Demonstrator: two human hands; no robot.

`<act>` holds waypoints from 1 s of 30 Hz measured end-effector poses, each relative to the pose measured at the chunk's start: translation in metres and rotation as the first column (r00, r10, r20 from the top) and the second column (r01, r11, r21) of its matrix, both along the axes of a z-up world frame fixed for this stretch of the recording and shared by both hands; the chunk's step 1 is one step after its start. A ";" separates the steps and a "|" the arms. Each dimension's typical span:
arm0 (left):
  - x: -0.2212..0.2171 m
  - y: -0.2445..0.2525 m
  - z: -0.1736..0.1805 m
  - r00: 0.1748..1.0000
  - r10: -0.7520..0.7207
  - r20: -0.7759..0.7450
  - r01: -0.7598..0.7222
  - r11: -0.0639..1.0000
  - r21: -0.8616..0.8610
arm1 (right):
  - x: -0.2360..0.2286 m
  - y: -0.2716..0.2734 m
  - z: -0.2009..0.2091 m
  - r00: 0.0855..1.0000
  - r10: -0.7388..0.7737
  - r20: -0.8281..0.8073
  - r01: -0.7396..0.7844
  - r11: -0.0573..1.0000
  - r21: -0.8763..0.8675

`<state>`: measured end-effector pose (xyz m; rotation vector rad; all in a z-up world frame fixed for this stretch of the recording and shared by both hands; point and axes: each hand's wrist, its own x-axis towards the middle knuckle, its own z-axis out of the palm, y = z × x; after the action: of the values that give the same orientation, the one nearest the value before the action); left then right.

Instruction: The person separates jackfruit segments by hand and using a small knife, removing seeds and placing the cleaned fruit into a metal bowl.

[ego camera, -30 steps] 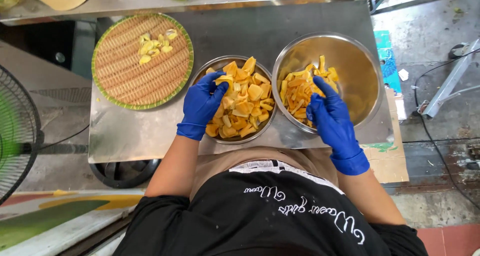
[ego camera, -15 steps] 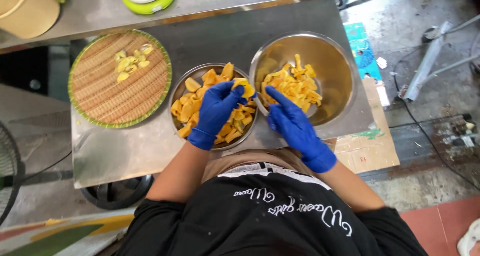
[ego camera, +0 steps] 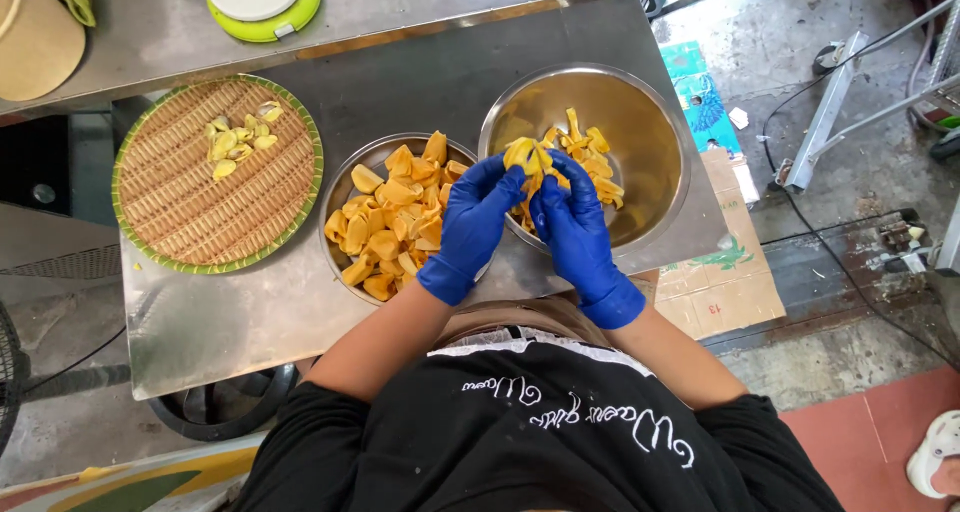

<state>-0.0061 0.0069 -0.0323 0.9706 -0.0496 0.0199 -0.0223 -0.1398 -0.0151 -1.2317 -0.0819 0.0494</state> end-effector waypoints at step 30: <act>0.013 0.178 0.009 0.904 -0.147 0.402 -0.373 0.193 0.908 | -0.002 -0.040 0.035 0.987 0.095 -0.127 -0.129 0.945 -0.299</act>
<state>0.0072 0.1847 -0.0237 2.3340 -0.4401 0.4003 -0.0246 -0.1800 0.0195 -1.5320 -0.0483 0.2374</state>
